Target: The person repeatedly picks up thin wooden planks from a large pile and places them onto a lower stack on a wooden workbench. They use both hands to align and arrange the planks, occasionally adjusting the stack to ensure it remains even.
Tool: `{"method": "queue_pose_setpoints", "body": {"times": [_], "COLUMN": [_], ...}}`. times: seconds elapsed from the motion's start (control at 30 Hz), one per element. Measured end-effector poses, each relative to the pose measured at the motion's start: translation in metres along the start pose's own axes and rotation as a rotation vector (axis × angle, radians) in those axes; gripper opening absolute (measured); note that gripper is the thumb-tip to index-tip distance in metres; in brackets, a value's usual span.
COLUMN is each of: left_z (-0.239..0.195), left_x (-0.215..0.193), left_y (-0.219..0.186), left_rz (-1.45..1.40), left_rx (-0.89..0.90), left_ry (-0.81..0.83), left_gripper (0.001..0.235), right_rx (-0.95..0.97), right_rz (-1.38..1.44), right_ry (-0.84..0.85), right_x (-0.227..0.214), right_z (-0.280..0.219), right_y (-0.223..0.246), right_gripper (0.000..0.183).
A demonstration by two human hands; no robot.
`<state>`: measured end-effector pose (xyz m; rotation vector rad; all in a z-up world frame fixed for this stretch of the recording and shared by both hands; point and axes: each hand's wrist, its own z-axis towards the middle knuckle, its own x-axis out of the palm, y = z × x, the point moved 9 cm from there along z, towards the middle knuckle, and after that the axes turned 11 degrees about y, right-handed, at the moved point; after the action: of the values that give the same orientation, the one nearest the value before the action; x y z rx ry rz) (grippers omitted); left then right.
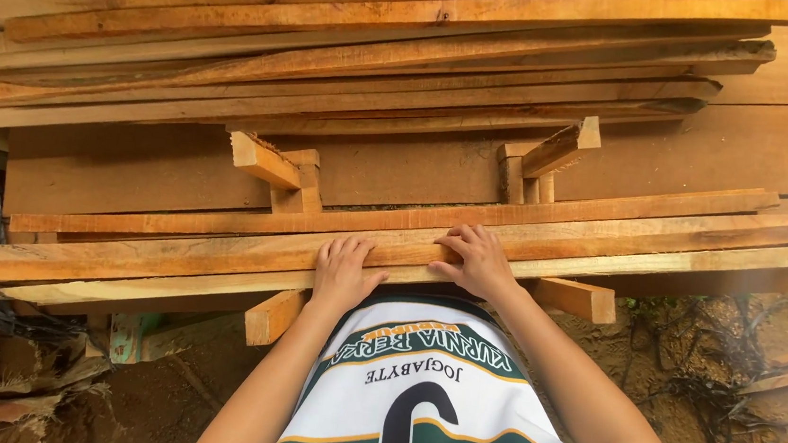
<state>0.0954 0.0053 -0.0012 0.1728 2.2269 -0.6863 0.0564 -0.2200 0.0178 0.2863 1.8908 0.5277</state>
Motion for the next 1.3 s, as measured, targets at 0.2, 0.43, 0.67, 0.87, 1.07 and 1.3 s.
{"method": "queue_pose_setpoints", "body": {"times": [0.2, 0.43, 0.67, 0.87, 1.07, 1.3], "left_z": [0.008, 0.016, 0.014, 0.024, 0.017, 0.013], "left_x": [0.007, 0.008, -0.010, 0.001, -0.016, -0.005], "left_y": [0.004, 0.004, 0.004, 0.012, 0.001, 0.002], "left_rz": [-0.022, -0.031, 0.054, 0.024, -0.044, -0.042], "left_rx": [-0.004, -0.037, -0.192, -0.184, -0.130, -0.074], "left_ry": [0.049, 0.097, 0.154, 0.173, 0.093, 0.077], "left_gripper": [0.062, 0.061, 0.062, 0.067, 0.079, 0.063], "right_rx": [0.029, 0.115, 0.128, 0.125, 0.075, 0.048], "right_rz": [-0.019, -0.042, 0.049, -0.028, -0.035, -0.010], "right_ry": [0.059, 0.345, 0.464, 0.351, 0.146, -0.060], "right_x": [0.003, 0.024, 0.012, 0.020, 0.001, 0.006], "right_z": [0.003, 0.035, 0.024, 0.016, 0.016, 0.006], "right_y": [0.001, -0.018, -0.001, -0.003, 0.017, 0.019], "right_gripper": [0.040, 0.050, 0.047, 0.044, 0.045, 0.040]}}
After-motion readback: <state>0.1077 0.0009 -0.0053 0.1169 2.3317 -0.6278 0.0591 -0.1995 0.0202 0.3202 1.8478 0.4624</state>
